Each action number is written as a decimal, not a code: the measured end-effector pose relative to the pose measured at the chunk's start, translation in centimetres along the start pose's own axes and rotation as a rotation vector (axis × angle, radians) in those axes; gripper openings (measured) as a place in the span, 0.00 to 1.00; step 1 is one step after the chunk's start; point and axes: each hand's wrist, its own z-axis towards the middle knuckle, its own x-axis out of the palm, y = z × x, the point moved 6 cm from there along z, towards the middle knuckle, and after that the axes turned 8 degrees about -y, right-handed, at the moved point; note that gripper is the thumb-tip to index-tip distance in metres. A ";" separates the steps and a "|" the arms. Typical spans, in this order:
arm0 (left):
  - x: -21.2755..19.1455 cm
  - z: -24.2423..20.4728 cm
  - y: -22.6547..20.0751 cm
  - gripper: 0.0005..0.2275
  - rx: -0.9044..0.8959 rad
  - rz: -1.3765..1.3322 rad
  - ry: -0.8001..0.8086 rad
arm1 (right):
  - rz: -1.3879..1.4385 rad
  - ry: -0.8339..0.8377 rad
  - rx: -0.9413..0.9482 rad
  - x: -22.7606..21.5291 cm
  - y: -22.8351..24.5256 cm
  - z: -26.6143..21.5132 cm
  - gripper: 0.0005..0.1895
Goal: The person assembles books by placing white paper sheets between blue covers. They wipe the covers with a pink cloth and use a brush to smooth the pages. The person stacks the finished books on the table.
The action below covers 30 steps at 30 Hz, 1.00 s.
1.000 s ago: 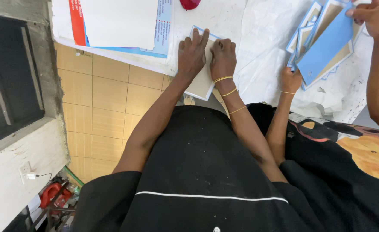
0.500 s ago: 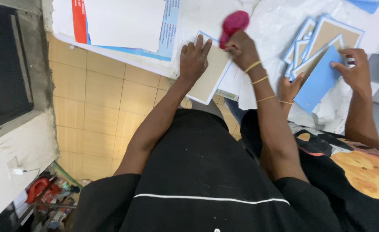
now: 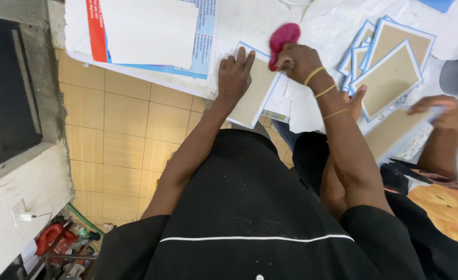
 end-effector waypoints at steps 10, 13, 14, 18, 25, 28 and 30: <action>-2.4 0.6 -1.6 0.08 0.278 -0.231 -0.184 | 0.069 -0.403 -0.216 1.8 3.8 8.3 0.14; -2.5 -0.6 -1.8 0.16 0.240 -0.191 -0.130 | -0.274 -0.603 -0.318 -0.3 6.4 5.8 0.10; -2.8 -0.7 -2.0 0.14 0.204 -0.231 -0.041 | -0.237 -0.650 -0.381 -1.0 7.6 4.6 0.13; -11.7 -4.7 -5.4 0.04 0.076 -0.764 0.230 | -0.131 -0.343 -0.521 3.9 9.9 1.5 0.26; -10.9 -18.0 -1.0 0.19 -1.110 -1.038 1.073 | -0.272 -0.191 0.223 9.7 1.5 -4.2 0.28; -11.1 -17.5 0.2 0.21 -1.383 -1.235 0.645 | -0.268 -0.075 0.318 10.7 2.3 -6.7 0.26; -11.4 -16.1 1.7 0.16 -1.238 -1.149 0.384 | -0.145 0.007 0.297 10.2 2.8 -7.7 0.23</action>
